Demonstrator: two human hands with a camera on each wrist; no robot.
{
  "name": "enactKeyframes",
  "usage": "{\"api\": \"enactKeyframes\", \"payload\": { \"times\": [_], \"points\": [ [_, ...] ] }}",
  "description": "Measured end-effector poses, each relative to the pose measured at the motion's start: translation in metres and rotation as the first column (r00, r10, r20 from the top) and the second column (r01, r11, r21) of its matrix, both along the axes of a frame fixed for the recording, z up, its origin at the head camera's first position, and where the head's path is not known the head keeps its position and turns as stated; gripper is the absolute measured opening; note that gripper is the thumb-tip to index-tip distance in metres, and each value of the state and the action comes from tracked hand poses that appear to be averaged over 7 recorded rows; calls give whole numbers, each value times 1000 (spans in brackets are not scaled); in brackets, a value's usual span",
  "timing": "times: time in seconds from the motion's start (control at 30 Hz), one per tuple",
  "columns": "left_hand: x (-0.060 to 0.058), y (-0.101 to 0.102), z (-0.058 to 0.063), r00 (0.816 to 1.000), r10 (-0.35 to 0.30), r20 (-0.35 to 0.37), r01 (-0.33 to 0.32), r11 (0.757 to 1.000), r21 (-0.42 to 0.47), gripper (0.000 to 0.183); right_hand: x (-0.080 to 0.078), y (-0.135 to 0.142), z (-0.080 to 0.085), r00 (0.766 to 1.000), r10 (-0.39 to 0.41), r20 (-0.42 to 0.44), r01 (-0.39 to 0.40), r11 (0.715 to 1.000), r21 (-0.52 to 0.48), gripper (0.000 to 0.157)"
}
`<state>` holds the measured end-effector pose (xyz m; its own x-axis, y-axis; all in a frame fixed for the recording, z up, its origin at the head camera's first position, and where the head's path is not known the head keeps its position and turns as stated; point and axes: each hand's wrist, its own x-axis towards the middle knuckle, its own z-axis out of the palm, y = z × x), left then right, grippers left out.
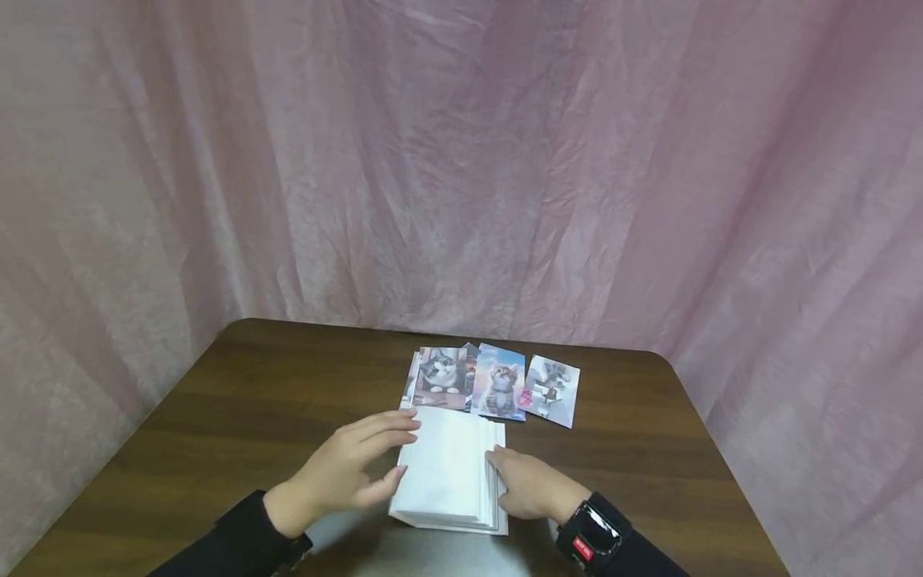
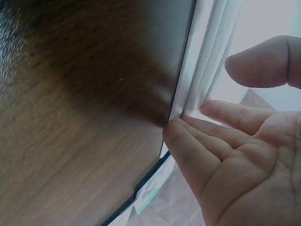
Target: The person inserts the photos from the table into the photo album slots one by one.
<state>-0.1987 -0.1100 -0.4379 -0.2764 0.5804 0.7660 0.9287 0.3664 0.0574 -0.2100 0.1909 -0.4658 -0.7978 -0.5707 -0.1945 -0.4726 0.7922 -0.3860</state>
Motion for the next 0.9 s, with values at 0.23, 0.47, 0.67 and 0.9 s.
{"api": "enactKeyframes", "payload": {
  "times": [0.23, 0.47, 0.67, 0.9],
  "points": [
    [2, -19, -4, 981, 78, 178, -87, 995, 40, 36, 0, 1, 1, 999, -23, 25, 23, 1000, 0, 65],
    [5, -33, -8, 948, 122, 294, -161, 980, 113, 34, 0, 0, 0, 1000, -12, 19, 12, 1000, -2, 66],
    [9, -42, -12, 846, 94, 524, -273, 922, 274, 22, 1, -2, 0, 1000, -6, 22, 6, 1000, 11, 67],
    [10, -55, -10, 649, 56, 759, -445, 837, 319, 27, 1, -2, 0, 999, -13, 41, 13, 1000, 15, 68]
  ]
}}
